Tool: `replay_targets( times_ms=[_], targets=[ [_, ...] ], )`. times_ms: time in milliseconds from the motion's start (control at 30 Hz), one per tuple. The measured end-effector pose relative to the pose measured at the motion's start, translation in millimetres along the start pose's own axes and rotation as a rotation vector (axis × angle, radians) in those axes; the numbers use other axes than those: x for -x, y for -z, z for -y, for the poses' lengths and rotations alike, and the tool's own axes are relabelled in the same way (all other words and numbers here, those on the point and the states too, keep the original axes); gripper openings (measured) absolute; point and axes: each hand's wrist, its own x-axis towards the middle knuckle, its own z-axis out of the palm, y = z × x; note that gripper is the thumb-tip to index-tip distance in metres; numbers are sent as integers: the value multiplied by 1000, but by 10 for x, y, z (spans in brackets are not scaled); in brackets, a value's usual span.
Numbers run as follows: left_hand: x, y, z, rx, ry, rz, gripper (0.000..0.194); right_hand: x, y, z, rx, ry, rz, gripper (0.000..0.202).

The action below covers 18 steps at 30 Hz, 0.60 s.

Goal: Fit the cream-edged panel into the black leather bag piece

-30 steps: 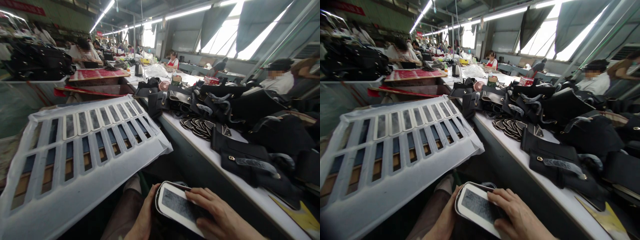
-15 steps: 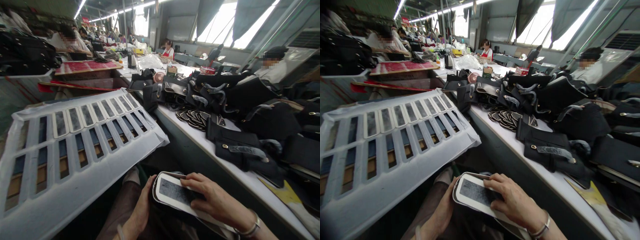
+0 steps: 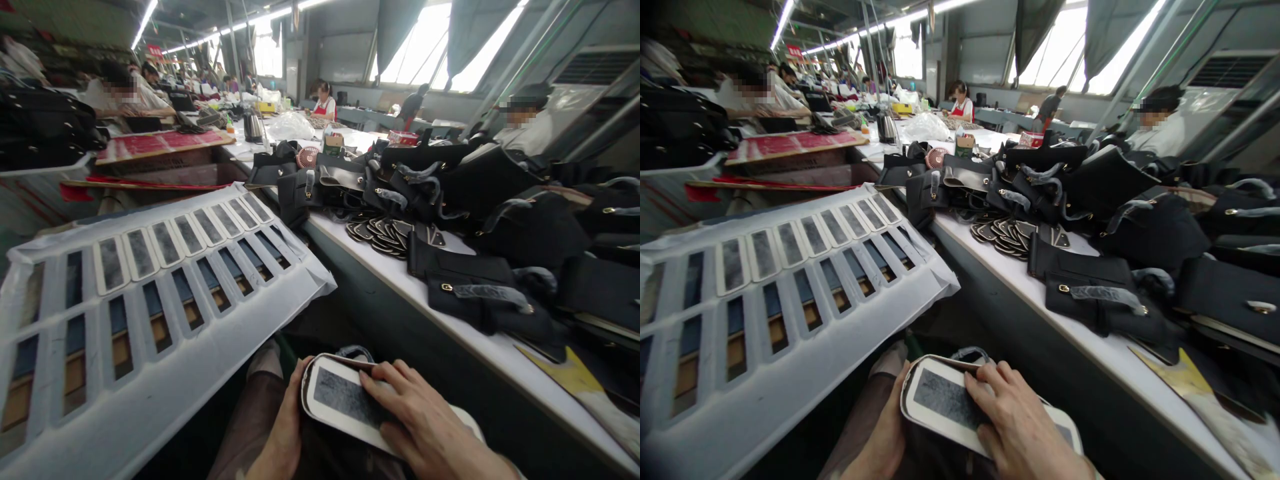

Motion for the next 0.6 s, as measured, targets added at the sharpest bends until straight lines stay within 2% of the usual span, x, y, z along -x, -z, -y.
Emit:
replay_targets(
  times_ms=[100,200,300,367,500,600],
  targets=[
    [9,-40,-38,-80,3,10,50,60,-198,-74,-7,55,-160,53],
    [-7,-65,-87,-159,-34,-14,48,27,-375,-116,39,95,-428,38],
    [-29,-45,-106,-180,-81,-37,40,-112,-450,-71,178,113,-641,44],
    [-30,5,-97,-181,-106,-60,38,-218,-440,-14,254,135,-665,53],
    [-13,109,-76,-210,-191,-110,41,-328,-390,47,286,193,-643,56],
    [-24,101,-90,-168,-103,-77,43,-337,-411,29,314,191,-648,56]
  ],
)
